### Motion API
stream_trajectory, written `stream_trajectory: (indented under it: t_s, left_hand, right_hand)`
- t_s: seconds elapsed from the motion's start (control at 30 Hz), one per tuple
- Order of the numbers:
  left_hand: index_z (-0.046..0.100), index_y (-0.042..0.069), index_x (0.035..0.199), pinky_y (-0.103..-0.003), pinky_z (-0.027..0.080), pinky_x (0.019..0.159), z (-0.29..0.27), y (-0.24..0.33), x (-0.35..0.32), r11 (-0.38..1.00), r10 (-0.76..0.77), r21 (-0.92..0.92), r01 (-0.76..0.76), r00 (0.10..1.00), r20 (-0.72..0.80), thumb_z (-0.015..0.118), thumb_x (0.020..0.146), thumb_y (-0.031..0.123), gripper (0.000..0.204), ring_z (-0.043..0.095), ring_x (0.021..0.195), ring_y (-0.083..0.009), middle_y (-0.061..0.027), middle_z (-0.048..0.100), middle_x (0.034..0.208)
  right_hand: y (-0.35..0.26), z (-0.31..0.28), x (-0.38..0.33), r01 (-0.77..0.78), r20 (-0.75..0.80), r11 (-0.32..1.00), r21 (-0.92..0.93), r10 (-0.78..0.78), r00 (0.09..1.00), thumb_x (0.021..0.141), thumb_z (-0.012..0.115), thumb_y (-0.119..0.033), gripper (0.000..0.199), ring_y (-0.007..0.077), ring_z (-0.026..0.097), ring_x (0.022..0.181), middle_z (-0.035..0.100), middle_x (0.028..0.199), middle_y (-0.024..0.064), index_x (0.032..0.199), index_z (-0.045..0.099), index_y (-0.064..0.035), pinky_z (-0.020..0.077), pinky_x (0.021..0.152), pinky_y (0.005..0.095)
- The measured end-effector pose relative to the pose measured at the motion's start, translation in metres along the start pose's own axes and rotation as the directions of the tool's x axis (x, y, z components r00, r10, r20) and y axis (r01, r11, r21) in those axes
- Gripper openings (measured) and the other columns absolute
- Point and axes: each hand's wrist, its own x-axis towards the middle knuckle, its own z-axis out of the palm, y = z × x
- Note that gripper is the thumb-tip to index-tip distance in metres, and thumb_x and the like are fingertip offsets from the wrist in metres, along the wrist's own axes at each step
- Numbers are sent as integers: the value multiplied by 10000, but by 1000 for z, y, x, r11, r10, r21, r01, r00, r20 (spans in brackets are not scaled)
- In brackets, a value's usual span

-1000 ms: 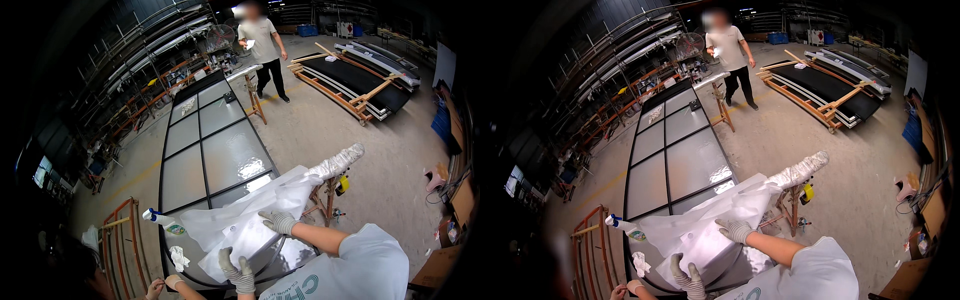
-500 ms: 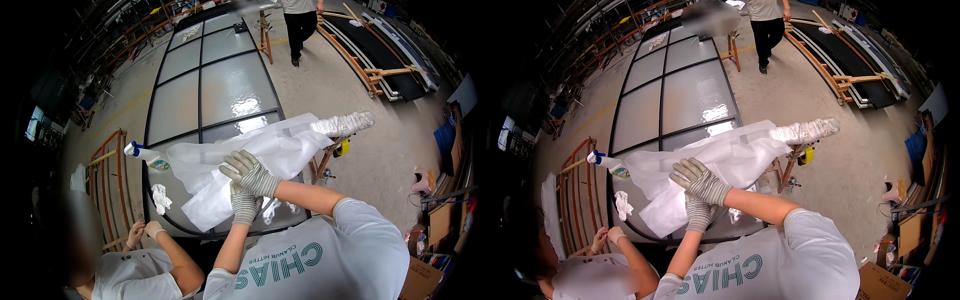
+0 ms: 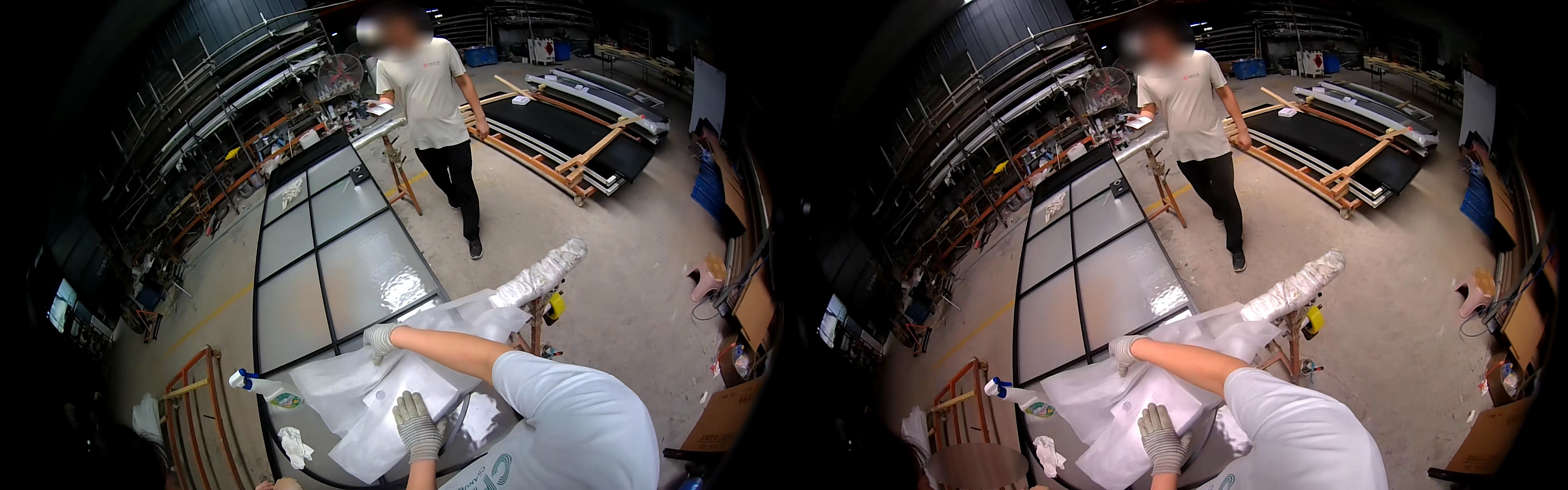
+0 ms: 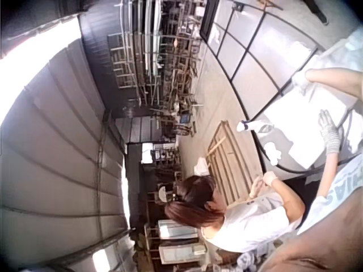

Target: The person cleans a large glass panel with a spray bottle and cloth, then wraps a small box in white protective material and secures it with tape. The person also applies a green strip to the frame of the glass panel.

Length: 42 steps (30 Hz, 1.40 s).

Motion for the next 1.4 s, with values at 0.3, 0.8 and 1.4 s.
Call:
stream_trajectory:
  t_s: [0.3, 0.8, 1.4]
  left_hand:
    - [474, 5, 1205, -498, 295, 1044, -4, 3, -1, 999, -41, -28, 40, 999, -17, 749, 646, 370, 722, 466, 1119, -358, -168, 513, 1151]
    - [468, -3, 1220, -559, 343, 987, -14, 6, 78, 962, 43, -223, -160, 890, -454, 586, 813, 318, 532, 431, 1173, -463, -271, 420, 1328]
    - [403, -79, 1302, -513, 143, 1135, 15, -31, 55, 957, -280, 14, 291, 932, -230, 548, 800, 313, 653, 318, 1305, -410, -260, 404, 1359]
  right_hand:
    - [-26, 124, -115, 158, -181, 970, -183, -191, 965, 863, 514, -177, 310, 337, 640, 897, 618, 997, 148, 1153, 607, -121, 526, 744, 445]
    - [9, 166, -128, 317, -468, 879, 356, -125, 875, 742, 582, -181, 185, 320, 607, 745, 638, 830, 115, 881, 630, -68, 495, 686, 391]
    - [10, 151, -134, 437, -628, 899, 31, -322, 708, 747, 591, -189, 117, 251, 591, 649, 564, 724, 70, 801, 637, -97, 484, 605, 384]
